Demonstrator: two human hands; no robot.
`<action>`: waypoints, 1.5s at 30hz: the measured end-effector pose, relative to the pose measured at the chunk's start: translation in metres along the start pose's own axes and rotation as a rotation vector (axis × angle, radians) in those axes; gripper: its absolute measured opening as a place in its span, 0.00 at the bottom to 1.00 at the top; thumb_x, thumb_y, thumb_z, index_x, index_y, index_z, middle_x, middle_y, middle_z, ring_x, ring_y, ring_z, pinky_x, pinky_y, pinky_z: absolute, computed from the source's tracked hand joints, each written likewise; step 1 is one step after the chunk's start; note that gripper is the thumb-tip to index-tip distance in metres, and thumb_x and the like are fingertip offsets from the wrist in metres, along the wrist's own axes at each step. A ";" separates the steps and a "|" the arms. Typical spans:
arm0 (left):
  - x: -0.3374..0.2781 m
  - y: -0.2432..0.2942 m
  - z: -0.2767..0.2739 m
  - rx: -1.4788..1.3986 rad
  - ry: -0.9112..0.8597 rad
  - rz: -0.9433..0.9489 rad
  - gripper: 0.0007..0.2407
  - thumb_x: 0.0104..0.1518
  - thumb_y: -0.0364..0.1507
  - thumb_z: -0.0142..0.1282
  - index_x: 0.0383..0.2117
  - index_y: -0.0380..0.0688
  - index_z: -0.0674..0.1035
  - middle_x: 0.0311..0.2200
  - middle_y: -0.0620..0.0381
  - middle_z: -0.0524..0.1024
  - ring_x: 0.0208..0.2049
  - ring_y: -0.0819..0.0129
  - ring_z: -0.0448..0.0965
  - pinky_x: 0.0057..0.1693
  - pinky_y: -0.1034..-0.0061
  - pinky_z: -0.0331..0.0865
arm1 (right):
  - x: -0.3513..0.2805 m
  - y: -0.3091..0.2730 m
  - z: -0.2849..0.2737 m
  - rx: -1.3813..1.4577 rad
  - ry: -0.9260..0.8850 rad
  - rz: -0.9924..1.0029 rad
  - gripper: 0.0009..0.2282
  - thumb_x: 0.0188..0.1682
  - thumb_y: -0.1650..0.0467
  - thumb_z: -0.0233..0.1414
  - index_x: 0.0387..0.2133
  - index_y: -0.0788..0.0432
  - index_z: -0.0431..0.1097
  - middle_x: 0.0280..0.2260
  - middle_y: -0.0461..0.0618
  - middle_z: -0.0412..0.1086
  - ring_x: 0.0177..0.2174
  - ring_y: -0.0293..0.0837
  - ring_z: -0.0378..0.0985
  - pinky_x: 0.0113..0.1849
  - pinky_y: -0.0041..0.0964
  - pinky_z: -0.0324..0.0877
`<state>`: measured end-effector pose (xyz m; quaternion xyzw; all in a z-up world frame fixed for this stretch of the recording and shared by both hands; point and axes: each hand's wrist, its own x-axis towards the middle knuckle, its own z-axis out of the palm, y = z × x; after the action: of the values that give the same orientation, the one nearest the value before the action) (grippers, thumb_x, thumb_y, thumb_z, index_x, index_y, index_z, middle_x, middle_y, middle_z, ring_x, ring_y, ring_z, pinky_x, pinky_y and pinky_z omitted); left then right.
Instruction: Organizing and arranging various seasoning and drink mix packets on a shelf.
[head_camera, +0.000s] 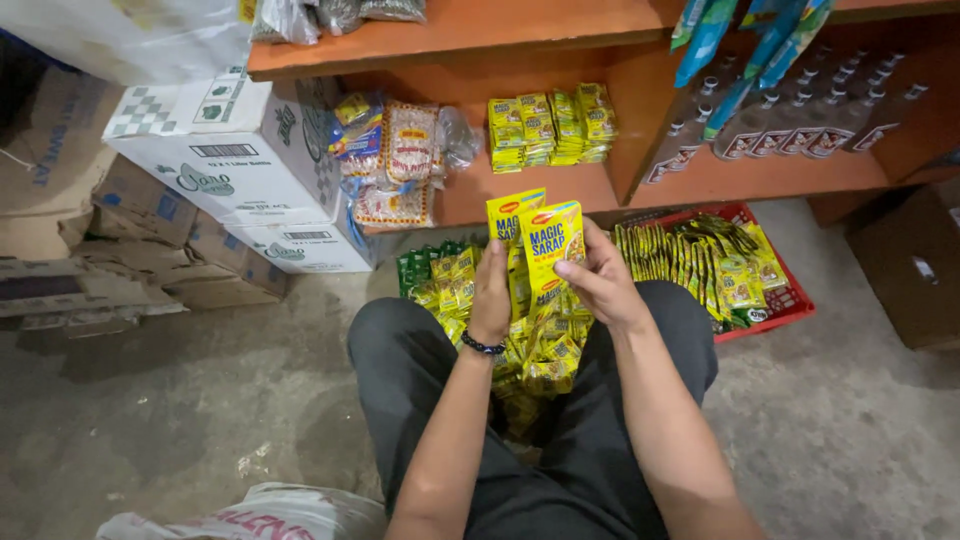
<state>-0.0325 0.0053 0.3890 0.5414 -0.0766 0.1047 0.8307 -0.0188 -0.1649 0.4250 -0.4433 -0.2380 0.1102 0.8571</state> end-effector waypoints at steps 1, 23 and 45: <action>-0.001 -0.010 -0.003 0.002 -0.002 0.000 0.22 0.74 0.40 0.34 0.59 0.34 0.72 0.56 0.53 0.75 0.56 0.68 0.75 0.62 0.70 0.67 | 0.001 0.000 0.001 0.001 0.000 -0.002 0.30 0.51 0.79 0.55 0.68 0.64 0.53 0.61 0.52 0.64 0.60 0.44 0.68 0.59 0.42 0.65; -0.013 0.010 0.028 0.151 0.082 0.112 0.17 0.68 0.31 0.53 0.59 0.35 0.68 0.52 0.52 0.77 0.52 0.70 0.77 0.57 0.74 0.72 | 0.009 0.025 0.019 -0.495 0.342 -0.285 0.20 0.54 0.77 0.57 0.59 0.65 0.62 0.46 0.51 0.70 0.46 0.37 0.73 0.49 0.31 0.70; -0.023 0.021 0.040 0.526 0.206 0.127 0.21 0.64 0.32 0.53 0.60 0.35 0.66 0.46 0.44 0.79 0.47 0.62 0.81 0.52 0.69 0.74 | 0.011 0.054 0.009 -0.824 0.371 -0.196 0.22 0.64 0.64 0.41 0.66 0.66 0.55 0.61 0.59 0.65 0.60 0.47 0.67 0.60 0.39 0.61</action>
<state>-0.0611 -0.0248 0.4182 0.7190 0.0043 0.2271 0.6568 -0.0126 -0.1227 0.3891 -0.7348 -0.1452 -0.1565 0.6438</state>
